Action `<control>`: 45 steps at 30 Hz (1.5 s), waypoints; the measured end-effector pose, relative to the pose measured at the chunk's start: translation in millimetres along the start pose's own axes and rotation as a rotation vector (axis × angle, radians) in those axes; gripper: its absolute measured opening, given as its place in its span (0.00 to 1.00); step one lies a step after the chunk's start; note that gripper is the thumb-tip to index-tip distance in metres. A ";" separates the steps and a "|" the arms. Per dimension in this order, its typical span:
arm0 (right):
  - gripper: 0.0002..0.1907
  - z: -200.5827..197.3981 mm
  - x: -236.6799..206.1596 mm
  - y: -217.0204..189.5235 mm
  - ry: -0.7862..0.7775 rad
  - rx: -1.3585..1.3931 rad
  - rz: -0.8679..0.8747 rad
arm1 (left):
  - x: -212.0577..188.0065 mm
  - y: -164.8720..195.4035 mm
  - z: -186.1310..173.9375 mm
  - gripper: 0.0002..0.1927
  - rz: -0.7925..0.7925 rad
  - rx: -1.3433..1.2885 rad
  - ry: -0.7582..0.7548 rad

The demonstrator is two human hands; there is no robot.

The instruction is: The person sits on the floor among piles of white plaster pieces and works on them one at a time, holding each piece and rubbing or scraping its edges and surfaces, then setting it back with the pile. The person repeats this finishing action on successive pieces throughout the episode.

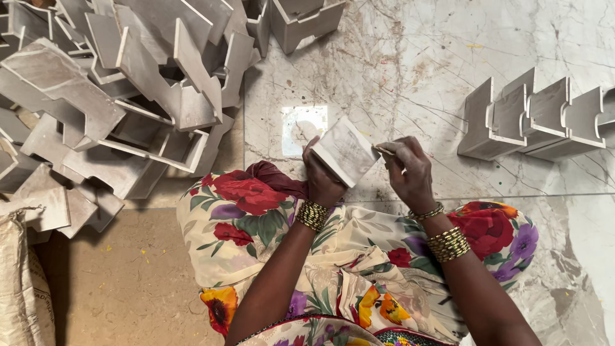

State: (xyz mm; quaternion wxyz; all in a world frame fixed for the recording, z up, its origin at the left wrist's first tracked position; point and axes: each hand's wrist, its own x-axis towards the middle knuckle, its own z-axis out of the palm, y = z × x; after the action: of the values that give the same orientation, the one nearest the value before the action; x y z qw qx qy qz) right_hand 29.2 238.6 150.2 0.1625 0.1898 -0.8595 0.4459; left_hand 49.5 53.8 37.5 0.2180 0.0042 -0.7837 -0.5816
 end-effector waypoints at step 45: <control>0.20 -130.1 -38.8 154.0 -0.739 -0.865 0.152 | -8.2 -39.8 35.4 0.46 -0.321 -0.351 -0.401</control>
State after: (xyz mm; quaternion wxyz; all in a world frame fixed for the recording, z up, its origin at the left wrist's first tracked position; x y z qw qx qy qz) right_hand 4.9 435.0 95.7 -0.1184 0.1868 -0.9747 -0.0318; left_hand 34.9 75.3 -9.7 -0.0382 -0.0245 -0.6880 -0.7243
